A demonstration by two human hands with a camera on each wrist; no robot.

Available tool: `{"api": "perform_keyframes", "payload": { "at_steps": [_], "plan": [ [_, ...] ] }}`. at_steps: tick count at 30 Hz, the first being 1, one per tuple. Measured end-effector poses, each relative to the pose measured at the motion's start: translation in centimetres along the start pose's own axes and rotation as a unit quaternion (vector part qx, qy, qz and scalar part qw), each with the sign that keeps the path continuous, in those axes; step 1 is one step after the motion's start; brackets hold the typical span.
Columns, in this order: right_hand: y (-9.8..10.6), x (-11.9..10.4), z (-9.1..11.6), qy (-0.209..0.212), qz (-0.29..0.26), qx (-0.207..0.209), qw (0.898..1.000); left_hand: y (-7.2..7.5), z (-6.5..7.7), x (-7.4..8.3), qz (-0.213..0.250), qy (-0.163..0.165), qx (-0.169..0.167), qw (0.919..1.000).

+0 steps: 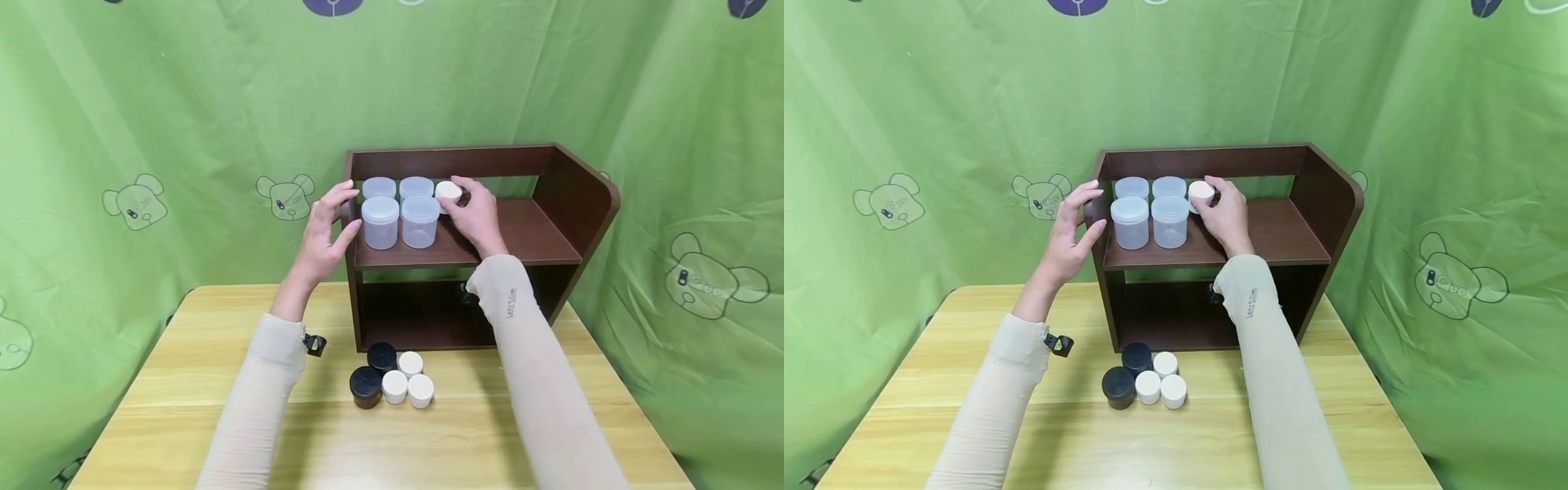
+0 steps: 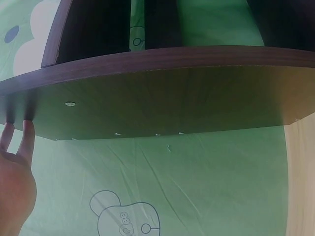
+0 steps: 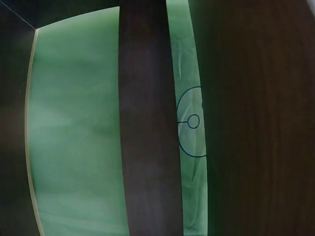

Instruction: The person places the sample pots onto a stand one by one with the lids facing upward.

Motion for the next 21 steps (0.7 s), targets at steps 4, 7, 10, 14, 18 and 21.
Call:
{"api": "perform_keyframes", "payload": {
  "at_steps": [4, 7, 10, 14, 18, 21],
  "plan": [
    [-0.26, 0.27, 0.04, -0.001, 0.013, -0.009, 1.0, 0.04, 0.05, 0.09, 0.001, 0.001, -0.001, 1.0],
    [-0.44, 0.43, -0.02, -0.001, 0.023, -0.016, 1.0, 0.08, 0.05, 0.1, 0.002, 0.003, -0.003, 1.0],
    [-0.56, 0.5, -0.08, 0.0, 0.031, -0.022, 0.999, 0.13, 0.04, 0.12, 0.003, 0.005, -0.004, 1.0],
    [-0.64, 0.47, -0.08, 0.0, 0.037, -0.027, 0.999, 0.17, 0.01, 0.16, 0.001, 0.001, -0.002, 1.0],
    [-0.66, 0.36, -0.02, 0.0, 0.04, -0.032, 0.999, 0.21, 0.02, 0.25, 0.001, -0.002, 0.001, 1.0],
    [-0.64, 0.29, 0.02, 0.0, 0.042, -0.036, 0.998, 0.24, 0.01, 0.32, 0.001, -0.004, 0.003, 1.0]
  ]
}}
Point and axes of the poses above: each hand's wrist, its own z-axis away from the middle knuckle, its own y-axis out of the back of the hand, x = y × z, the point moved 6 cm from there along -z, towards the middle knuckle, and after that the axes turned 15 degrees about y, right-handed, at the moved point
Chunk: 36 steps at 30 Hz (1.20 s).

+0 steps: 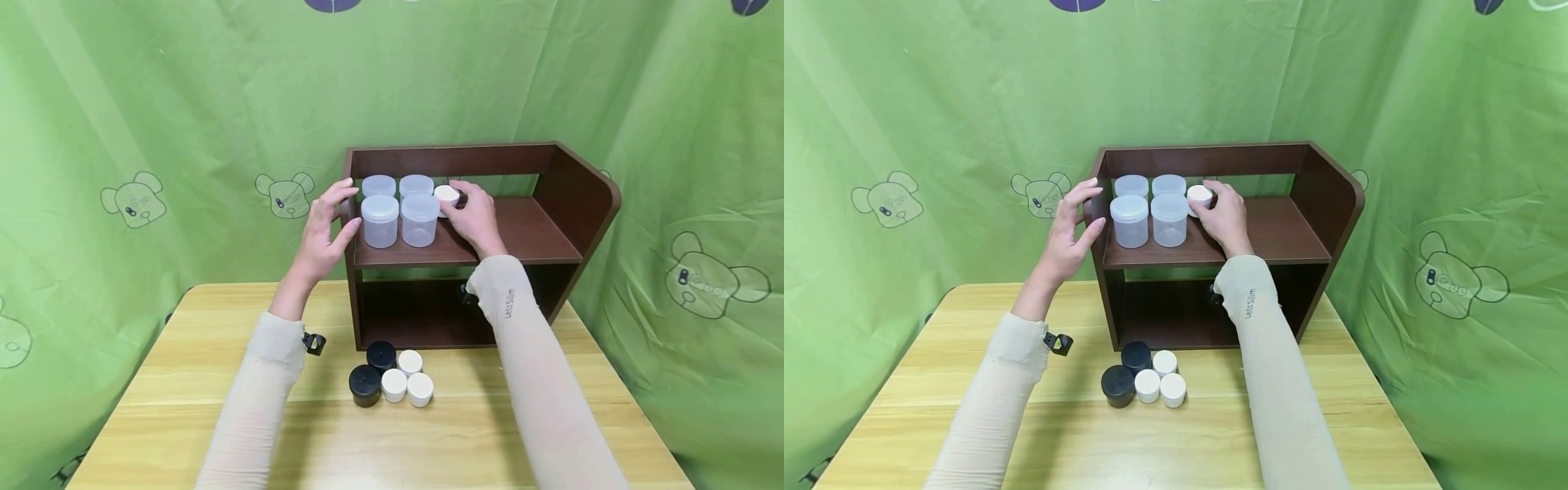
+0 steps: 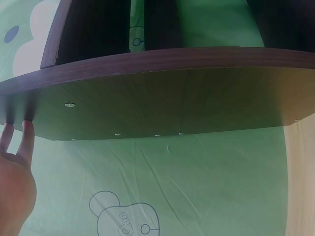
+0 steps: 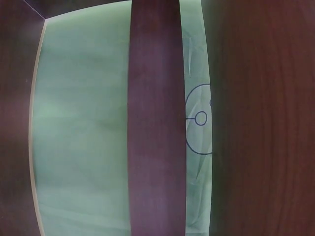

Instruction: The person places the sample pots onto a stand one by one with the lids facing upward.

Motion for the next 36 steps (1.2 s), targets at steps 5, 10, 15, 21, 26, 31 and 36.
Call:
{"api": "perform_keyframes", "payload": {
  "at_steps": [5, 10, 15, 21, 26, 31, 36],
  "plan": [
    [0.0, 0.04, 0.06, -0.004, 0.002, -0.007, 1.0, -0.03, 0.01, 0.01, 0.0, 0.004, -0.003, 1.0],
    [-0.03, 0.15, 0.08, -0.006, 0.003, -0.013, 1.0, -0.07, 0.05, 0.02, 0.001, 0.006, -0.003, 1.0],
    [-0.04, 0.16, 0.07, -0.005, 0.006, -0.014, 1.0, -0.05, 0.06, 0.09, 0.001, 0.001, 0.001, 1.0],
    [-0.01, 0.12, 0.17, -0.002, 0.006, -0.014, 1.0, -0.06, 0.05, 0.16, -0.001, -0.005, 0.0, 1.0],
    [0.0, 0.02, 0.27, -0.002, 0.003, -0.017, 1.0, -0.05, 0.11, 0.14, -0.002, -0.007, 0.001, 1.0],
    [-0.01, 0.04, 0.31, -0.008, -0.001, -0.022, 1.0, 0.04, 0.09, 0.12, -0.004, -0.006, 0.002, 1.0],
    [0.08, 0.07, 0.47, -0.011, -0.007, -0.022, 1.0, 0.03, 0.11, 0.1, -0.003, -0.005, -0.001, 1.0]
  ]
}}
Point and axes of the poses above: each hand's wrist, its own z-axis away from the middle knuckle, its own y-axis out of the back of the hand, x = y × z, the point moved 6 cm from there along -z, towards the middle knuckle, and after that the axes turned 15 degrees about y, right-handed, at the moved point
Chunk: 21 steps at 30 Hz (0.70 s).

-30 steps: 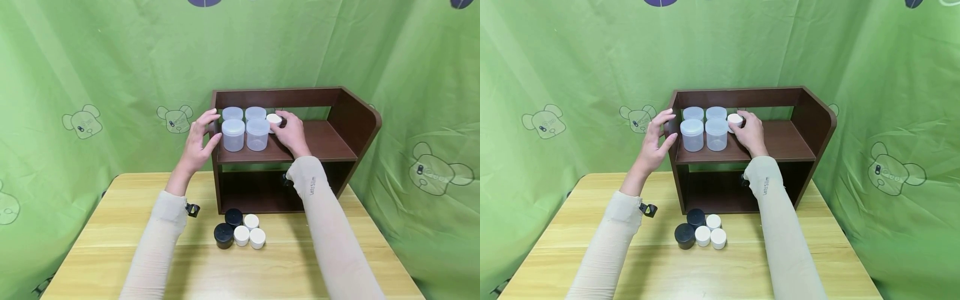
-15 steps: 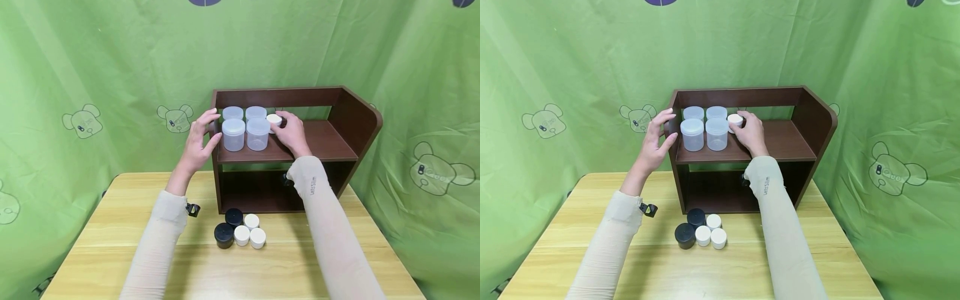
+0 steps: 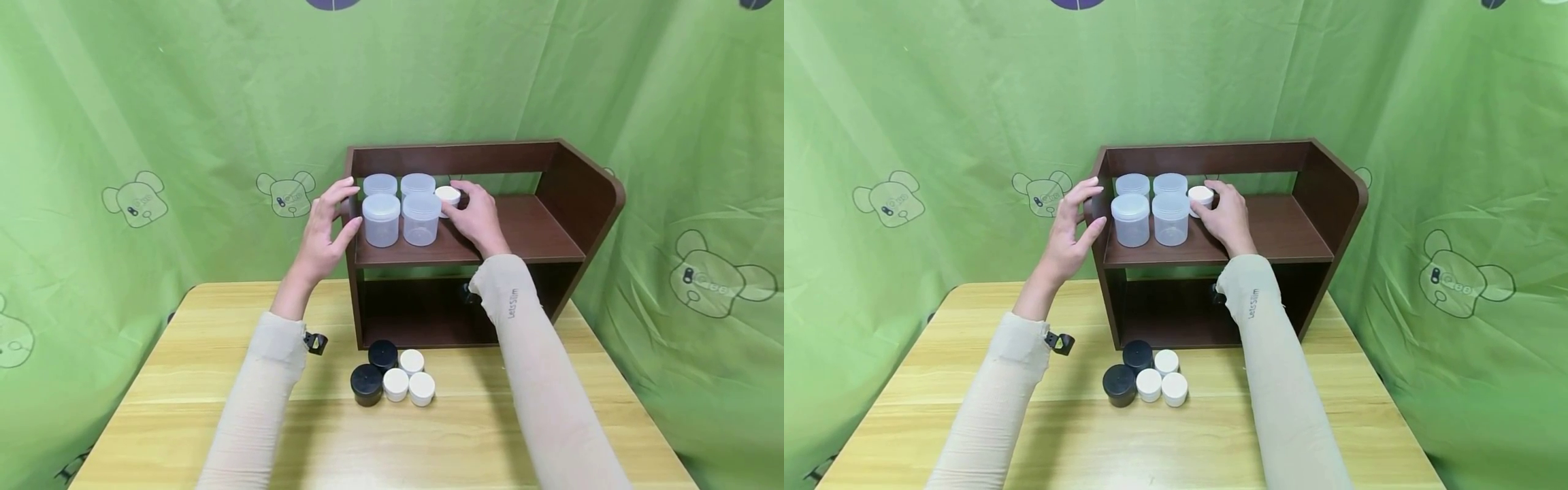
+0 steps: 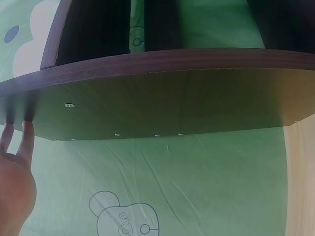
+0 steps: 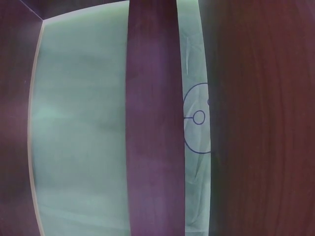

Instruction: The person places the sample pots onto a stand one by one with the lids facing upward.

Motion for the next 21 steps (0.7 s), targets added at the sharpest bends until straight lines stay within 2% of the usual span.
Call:
{"api": "perform_keyframes", "payload": {
  "at_steps": [9, 14, 21],
  "plan": [
    [0.7, 0.1, 0.4, 0.004, -0.013, 0.018, 1.0, -0.2, -0.1, 0.0, 0.009, 0.0, -0.005, 0.9999],
    [1.7, -0.3, 1.1, 0.021, -0.014, 0.04, 0.999, -0.4, 0.0, -0.1, 0.012, 0.006, -0.01, 0.9999],
    [2.5, -1.4, 2.3, 0.049, -0.031, 0.051, 0.997, -0.1, -0.1, 0.0, 0.022, -0.006, -0.001, 0.9997]
  ]
}}
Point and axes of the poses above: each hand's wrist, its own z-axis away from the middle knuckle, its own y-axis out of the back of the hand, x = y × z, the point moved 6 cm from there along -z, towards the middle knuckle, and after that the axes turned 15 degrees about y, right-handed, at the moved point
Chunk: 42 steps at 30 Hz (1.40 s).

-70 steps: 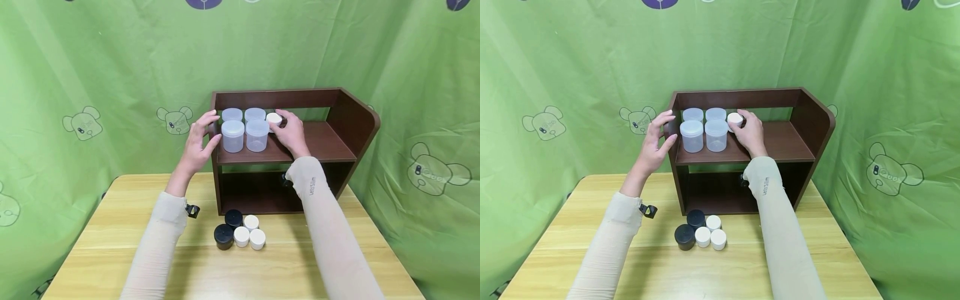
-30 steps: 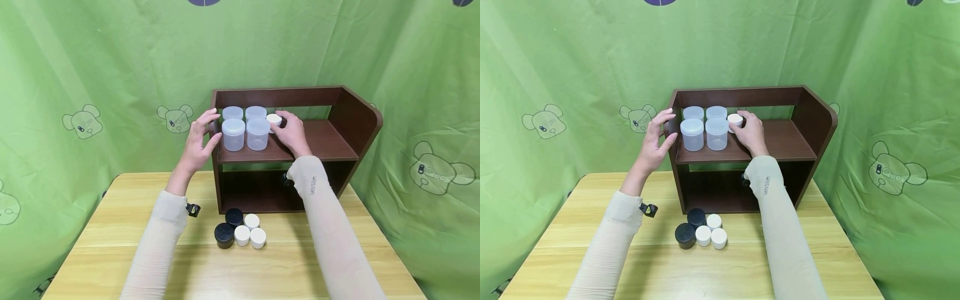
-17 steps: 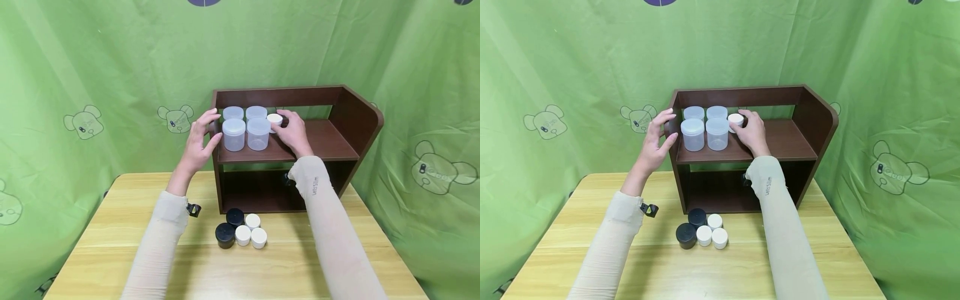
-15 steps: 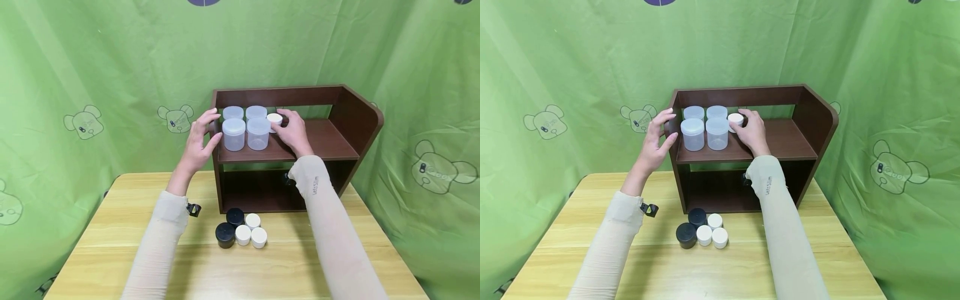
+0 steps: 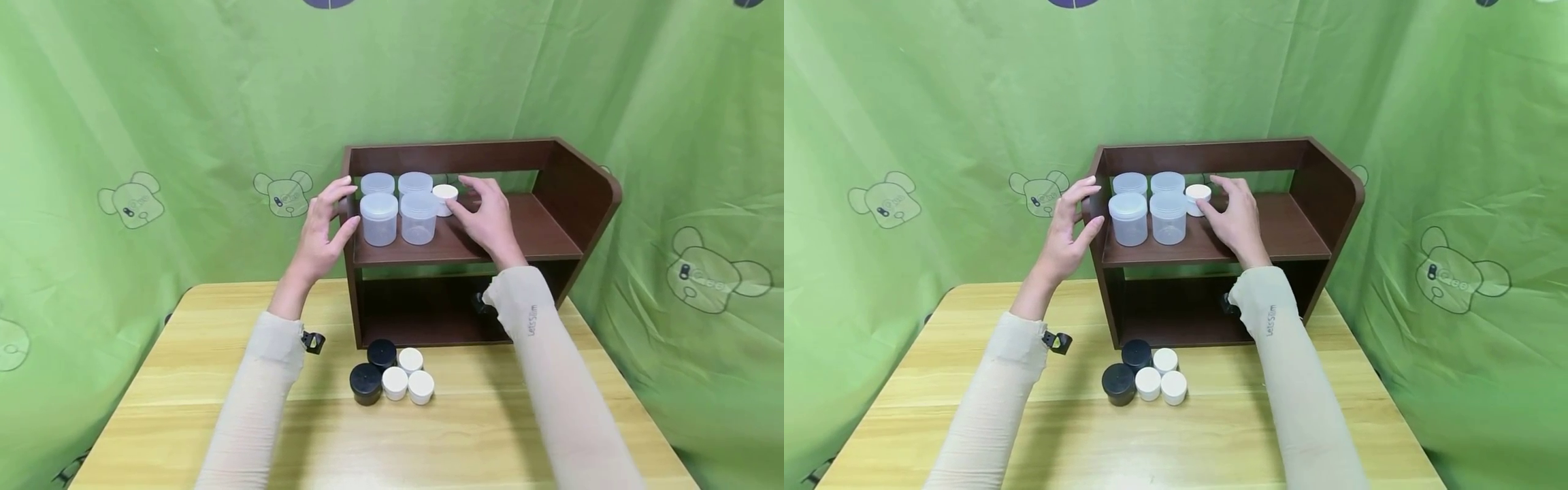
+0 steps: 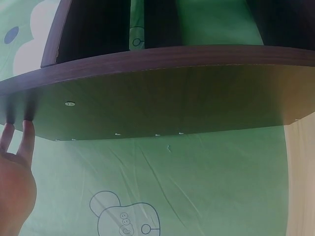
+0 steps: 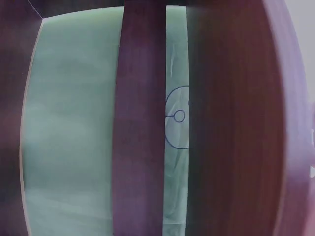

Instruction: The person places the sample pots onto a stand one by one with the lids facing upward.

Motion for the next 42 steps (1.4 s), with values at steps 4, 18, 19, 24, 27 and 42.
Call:
{"api": "perform_keyframes", "payload": {
  "at_steps": [4, 18, 19, 24, 27, 42],
  "plan": [
    [0.4, -1.1, 0.9, 0.026, -0.002, -0.004, 1.0, 0.1, 0.0, -0.1, 0.001, 0.002, 0.0, 1.0],
    [0.4, -6.5, 5.2, 0.148, -0.029, -0.036, 0.988, 0.5, 0.0, -0.1, -0.003, 0.021, -0.002, 0.9998],
    [0.3, -6.8, 5.6, 0.154, -0.031, -0.041, 0.987, 0.5, 0.0, -0.1, -0.003, 0.021, -0.003, 0.9998],
    [0.0, -7.7, 8.4, 0.157, -0.034, -0.084, 0.983, 0.2, -0.1, -0.2, 0.002, 0.018, -0.003, 0.9998],
    [-0.3, -7.8, 10.1, 0.149, -0.036, -0.114, 0.982, 0.1, -0.1, -0.2, 0.004, 0.02, -0.003, 0.9998],
    [-4.7, -5.9, 17.1, 0.127, -0.066, -0.209, 0.967, 0.2, -0.1, 0.1, 0.004, 0.01, -0.001, 0.9999]
  ]
}}
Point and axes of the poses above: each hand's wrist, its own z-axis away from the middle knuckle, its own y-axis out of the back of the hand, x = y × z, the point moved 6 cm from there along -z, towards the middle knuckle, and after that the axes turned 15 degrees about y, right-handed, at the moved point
